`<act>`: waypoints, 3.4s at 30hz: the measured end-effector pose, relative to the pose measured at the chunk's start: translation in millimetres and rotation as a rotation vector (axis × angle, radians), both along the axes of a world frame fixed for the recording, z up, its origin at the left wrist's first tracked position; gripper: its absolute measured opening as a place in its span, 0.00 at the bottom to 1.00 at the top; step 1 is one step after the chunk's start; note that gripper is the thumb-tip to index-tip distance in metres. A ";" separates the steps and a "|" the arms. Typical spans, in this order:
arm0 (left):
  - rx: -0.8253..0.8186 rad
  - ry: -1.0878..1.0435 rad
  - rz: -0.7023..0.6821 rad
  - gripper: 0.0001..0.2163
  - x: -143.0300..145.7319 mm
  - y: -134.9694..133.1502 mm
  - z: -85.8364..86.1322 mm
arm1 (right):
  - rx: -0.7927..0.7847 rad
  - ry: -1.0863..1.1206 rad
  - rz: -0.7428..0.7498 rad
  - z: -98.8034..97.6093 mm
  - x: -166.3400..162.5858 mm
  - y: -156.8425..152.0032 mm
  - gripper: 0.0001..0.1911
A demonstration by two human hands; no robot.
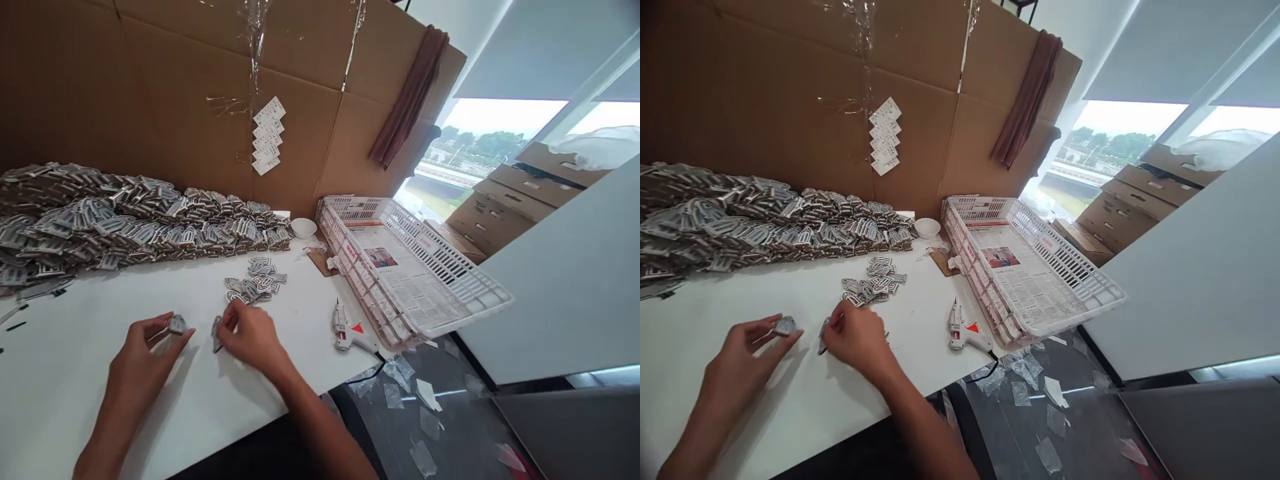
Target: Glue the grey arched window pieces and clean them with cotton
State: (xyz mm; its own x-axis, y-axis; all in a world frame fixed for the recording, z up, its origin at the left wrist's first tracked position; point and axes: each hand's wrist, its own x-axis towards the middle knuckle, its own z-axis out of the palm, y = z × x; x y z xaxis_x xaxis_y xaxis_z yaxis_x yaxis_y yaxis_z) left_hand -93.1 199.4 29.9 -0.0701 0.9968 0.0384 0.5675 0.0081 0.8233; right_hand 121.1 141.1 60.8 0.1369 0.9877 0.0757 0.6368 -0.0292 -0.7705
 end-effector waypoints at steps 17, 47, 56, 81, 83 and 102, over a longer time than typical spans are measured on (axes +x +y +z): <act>0.524 0.338 -0.196 0.19 -13.4 -71.1 -43.6 | -0.209 -0.483 0.104 -19.4 -50.0 -7.5 0.10; 0.392 0.417 -0.371 0.18 17.8 83.6 -27.7 | -0.003 -0.545 0.095 -11.1 9.9 74.7 0.14; 0.359 0.411 -0.393 0.20 20.4 73.9 -50.1 | -0.065 -0.513 0.101 -19.6 -5.1 58.7 0.11; 0.389 0.335 -0.424 0.17 17.2 66.4 -47.6 | -0.087 -0.245 0.149 -14.4 10.4 53.5 0.09; 0.386 0.333 -0.423 0.17 17.5 66.5 -47.3 | -0.098 -0.280 0.115 -13.6 9.6 53.4 0.09; 0.404 0.317 -0.546 0.19 27.7 85.5 -57.2 | -0.232 -0.510 -0.065 -18.6 -11.6 81.8 0.15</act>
